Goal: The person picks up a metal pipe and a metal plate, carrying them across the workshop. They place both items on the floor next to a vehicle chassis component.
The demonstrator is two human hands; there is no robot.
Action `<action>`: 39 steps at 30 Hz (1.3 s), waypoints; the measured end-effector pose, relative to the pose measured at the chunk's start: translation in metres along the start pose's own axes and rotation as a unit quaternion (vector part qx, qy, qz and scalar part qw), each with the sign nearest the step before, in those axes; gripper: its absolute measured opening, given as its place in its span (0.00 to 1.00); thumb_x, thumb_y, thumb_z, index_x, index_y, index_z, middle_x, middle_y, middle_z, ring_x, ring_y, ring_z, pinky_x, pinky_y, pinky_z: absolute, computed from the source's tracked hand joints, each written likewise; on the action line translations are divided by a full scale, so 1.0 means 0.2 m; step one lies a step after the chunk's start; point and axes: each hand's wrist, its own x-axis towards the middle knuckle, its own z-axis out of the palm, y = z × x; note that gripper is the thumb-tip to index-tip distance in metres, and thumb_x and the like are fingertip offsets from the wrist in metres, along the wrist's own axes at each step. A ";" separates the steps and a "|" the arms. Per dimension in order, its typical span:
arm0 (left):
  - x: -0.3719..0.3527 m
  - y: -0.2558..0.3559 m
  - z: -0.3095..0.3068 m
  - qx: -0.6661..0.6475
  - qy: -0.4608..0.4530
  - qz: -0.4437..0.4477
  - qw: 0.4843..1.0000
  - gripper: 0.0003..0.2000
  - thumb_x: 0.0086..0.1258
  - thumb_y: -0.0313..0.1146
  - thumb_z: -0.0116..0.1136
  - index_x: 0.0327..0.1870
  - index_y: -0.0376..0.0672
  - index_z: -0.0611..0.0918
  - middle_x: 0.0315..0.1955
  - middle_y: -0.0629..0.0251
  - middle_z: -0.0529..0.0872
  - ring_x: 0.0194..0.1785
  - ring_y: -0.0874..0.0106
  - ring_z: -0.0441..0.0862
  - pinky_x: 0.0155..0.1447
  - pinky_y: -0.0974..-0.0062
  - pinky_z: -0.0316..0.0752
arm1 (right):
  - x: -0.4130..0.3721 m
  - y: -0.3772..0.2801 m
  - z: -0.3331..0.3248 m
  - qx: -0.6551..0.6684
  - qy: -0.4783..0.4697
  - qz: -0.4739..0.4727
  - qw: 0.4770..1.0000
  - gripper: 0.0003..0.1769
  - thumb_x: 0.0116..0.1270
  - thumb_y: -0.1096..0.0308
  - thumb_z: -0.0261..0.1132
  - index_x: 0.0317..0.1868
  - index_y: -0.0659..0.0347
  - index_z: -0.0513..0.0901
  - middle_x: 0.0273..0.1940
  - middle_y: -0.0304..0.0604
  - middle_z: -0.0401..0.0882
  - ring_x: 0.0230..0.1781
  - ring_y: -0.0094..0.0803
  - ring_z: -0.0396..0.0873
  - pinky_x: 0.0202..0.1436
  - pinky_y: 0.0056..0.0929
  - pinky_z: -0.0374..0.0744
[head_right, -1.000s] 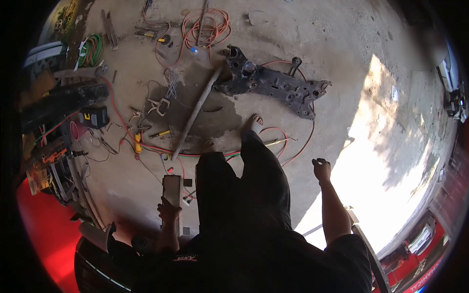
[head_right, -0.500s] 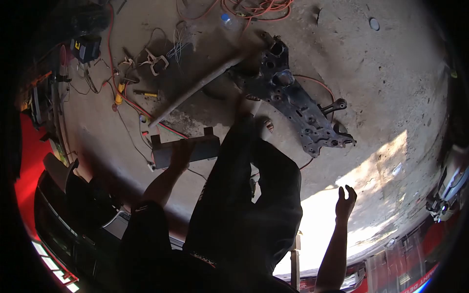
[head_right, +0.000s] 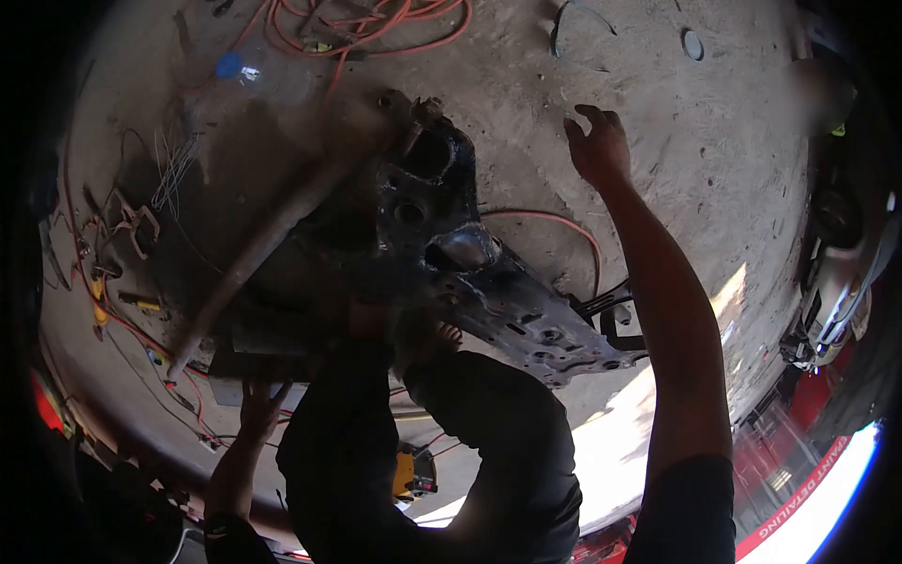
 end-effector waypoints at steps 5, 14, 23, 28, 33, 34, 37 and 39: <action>0.05 -0.09 0.28 -0.040 0.093 0.011 0.995 0.31 0.65 0.27 0.59 0.71 0.64 0.73 0.75 0.48 0.59 0.79 0.47 0.55 0.76 0.34 0.53 | 0.43 -0.02 0.26 -0.087 0.068 -0.066 0.992 0.23 0.67 0.50 0.66 0.60 0.47 0.83 0.68 0.58 0.70 0.67 0.57 0.70 0.70 0.51 0.70; -0.20 -0.05 0.56 0.035 0.030 0.087 0.995 0.33 0.66 0.44 0.57 0.75 0.63 0.67 0.69 0.55 0.68 0.74 0.49 0.63 0.78 0.41 0.54 | 1.03 0.71 0.55 -0.255 -0.014 -0.181 0.950 0.26 0.72 0.53 0.63 0.64 0.60 0.80 0.71 0.57 0.69 0.72 0.53 0.67 0.72 0.46 0.68; -0.07 0.32 0.52 -0.017 -0.006 0.002 1.000 0.31 0.68 0.43 0.55 0.75 0.58 0.68 0.70 0.55 0.68 0.74 0.50 0.63 0.79 0.46 0.55 | 0.84 0.89 0.31 -0.101 0.092 -0.250 0.958 0.21 0.77 0.60 0.57 0.63 0.65 0.77 0.61 0.54 0.78 0.61 0.48 0.77 0.65 0.43 0.74; 0.02 0.36 0.44 -0.041 -0.021 -0.043 0.998 0.30 0.69 0.43 0.54 0.74 0.56 0.68 0.70 0.55 0.68 0.75 0.50 0.63 0.79 0.49 0.56 | -0.05 0.23 -0.40 0.074 0.151 -0.209 0.963 0.23 0.78 0.60 0.53 0.59 0.73 0.80 0.58 0.62 0.77 0.53 0.51 0.81 0.56 0.41 0.80; 0.17 0.00 0.22 -0.097 -0.041 -0.117 0.988 0.29 0.70 0.42 0.52 0.74 0.53 0.68 0.70 0.54 0.69 0.75 0.50 0.63 0.79 0.52 0.57 | -0.63 0.23 -0.56 0.146 0.150 -0.167 0.963 0.24 0.78 0.58 0.53 0.62 0.70 0.78 0.59 0.58 0.77 0.56 0.48 0.80 0.58 0.41 0.78; 0.22 -0.10 0.16 -0.119 -0.044 -0.137 0.982 0.29 0.70 0.42 0.52 0.74 0.52 0.68 0.70 0.54 0.69 0.75 0.51 0.63 0.79 0.53 0.57 | -0.73 0.24 -0.57 0.154 0.149 -0.152 0.965 0.24 0.79 0.58 0.53 0.62 0.69 0.78 0.60 0.57 0.78 0.57 0.47 0.79 0.58 0.41 0.78; 0.26 -0.27 0.04 -0.191 -0.039 -0.188 0.963 0.29 0.71 0.42 0.51 0.74 0.51 0.68 0.70 0.54 0.69 0.75 0.51 0.63 0.79 0.55 0.57 | -1.03 0.26 -0.59 0.174 0.138 -0.109 0.969 0.25 0.79 0.56 0.53 0.64 0.67 0.77 0.60 0.55 0.78 0.58 0.45 0.79 0.60 0.40 0.77; 0.21 -0.29 0.04 -0.236 -0.026 -0.202 0.950 0.28 0.72 0.42 0.51 0.74 0.50 0.68 0.70 0.54 0.69 0.75 0.51 0.63 0.79 0.56 0.58 | -1.20 0.25 -0.60 0.189 0.125 -0.083 0.970 0.25 0.79 0.56 0.52 0.65 0.66 0.77 0.61 0.53 0.78 0.59 0.44 0.78 0.60 0.40 0.76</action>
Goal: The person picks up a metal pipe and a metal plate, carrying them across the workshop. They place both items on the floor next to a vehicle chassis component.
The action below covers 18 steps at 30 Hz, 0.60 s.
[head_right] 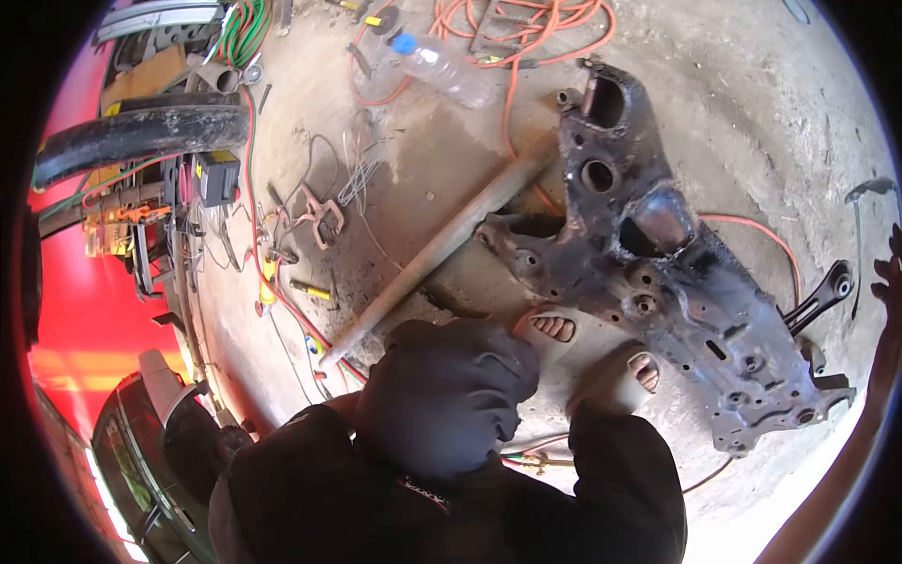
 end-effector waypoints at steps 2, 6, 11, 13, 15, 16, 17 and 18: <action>-0.05 -0.05 0.01 -0.045 0.009 -0.005 0.999 0.28 0.72 0.41 0.50 0.74 0.49 0.68 0.70 0.54 0.69 0.75 0.51 0.63 0.79 0.57 0.58 | -0.15 -0.04 -0.04 0.021 -0.004 0.027 0.999 0.26 0.79 0.55 0.52 0.66 0.65 0.76 0.62 0.51 0.78 0.60 0.43 0.78 0.61 0.40 0.75; -0.15 -0.12 0.00 -0.173 0.014 -0.002 0.985 0.28 0.73 0.41 0.49 0.74 0.46 0.69 0.71 0.54 0.69 0.75 0.51 0.63 0.79 0.60 0.58 | -0.39 -0.20 -0.09 0.059 -0.010 0.050 0.997 0.26 0.79 0.53 0.52 0.68 0.62 0.75 0.63 0.48 0.79 0.63 0.40 0.77 0.63 0.40 0.74; -0.05 -0.53 0.36 -0.358 0.009 0.140 0.923 0.31 0.68 0.44 0.56 0.72 0.43 0.69 0.68 0.49 0.71 0.72 0.50 0.67 0.77 0.58 0.63 | -0.73 -0.89 0.08 0.198 -0.048 0.096 0.974 0.28 0.76 0.51 0.55 0.68 0.59 0.75 0.59 0.42 0.81 0.60 0.33 0.79 0.57 0.32 0.73; 0.02 -0.59 0.43 -0.251 0.041 0.213 0.944 0.34 0.66 0.48 0.60 0.72 0.41 0.70 0.67 0.47 0.72 0.70 0.51 0.70 0.75 0.57 0.65 | -0.88 -1.11 0.07 0.158 -0.070 0.051 0.984 0.25 0.74 0.55 0.59 0.63 0.62 0.76 0.57 0.42 0.83 0.59 0.32 0.78 0.55 0.29 0.74; -0.01 -0.57 0.37 -0.095 0.085 0.229 0.965 0.37 0.63 0.51 0.64 0.71 0.41 0.70 0.66 0.46 0.72 0.69 0.51 0.71 0.73 0.58 0.68 | -1.00 -1.30 0.07 0.140 -0.039 0.061 0.987 0.19 0.74 0.62 0.62 0.58 0.67 0.77 0.54 0.48 0.84 0.56 0.32 0.80 0.56 0.30 0.75; 0.00 -0.58 0.37 -0.059 0.103 0.228 0.966 0.36 0.65 0.50 0.61 0.71 0.40 0.71 0.66 0.45 0.72 0.70 0.51 0.71 0.73 0.59 0.68 | -1.05 -1.33 0.06 0.139 -0.017 0.071 0.988 0.15 0.76 0.66 0.61 0.56 0.68 0.78 0.51 0.48 0.85 0.54 0.32 0.81 0.58 0.30 0.75; 0.01 -0.59 0.38 -0.022 0.121 0.226 0.966 0.34 0.67 0.50 0.58 0.71 0.39 0.71 0.67 0.45 0.72 0.71 0.51 0.70 0.73 0.60 0.68 | -1.09 -1.42 0.04 0.119 -0.010 0.062 0.991 0.15 0.76 0.65 0.61 0.55 0.68 0.79 0.50 0.48 0.86 0.55 0.31 0.81 0.59 0.28 0.75; 0.13 -0.67 0.46 -0.001 0.134 0.238 0.962 0.29 0.73 0.47 0.49 0.70 0.38 0.71 0.68 0.45 0.72 0.71 0.52 0.70 0.73 0.61 0.66 | -1.13 -1.49 0.03 0.136 0.000 0.055 0.989 0.15 0.77 0.65 0.62 0.55 0.68 0.79 0.50 0.48 0.86 0.55 0.31 0.81 0.59 0.28 0.76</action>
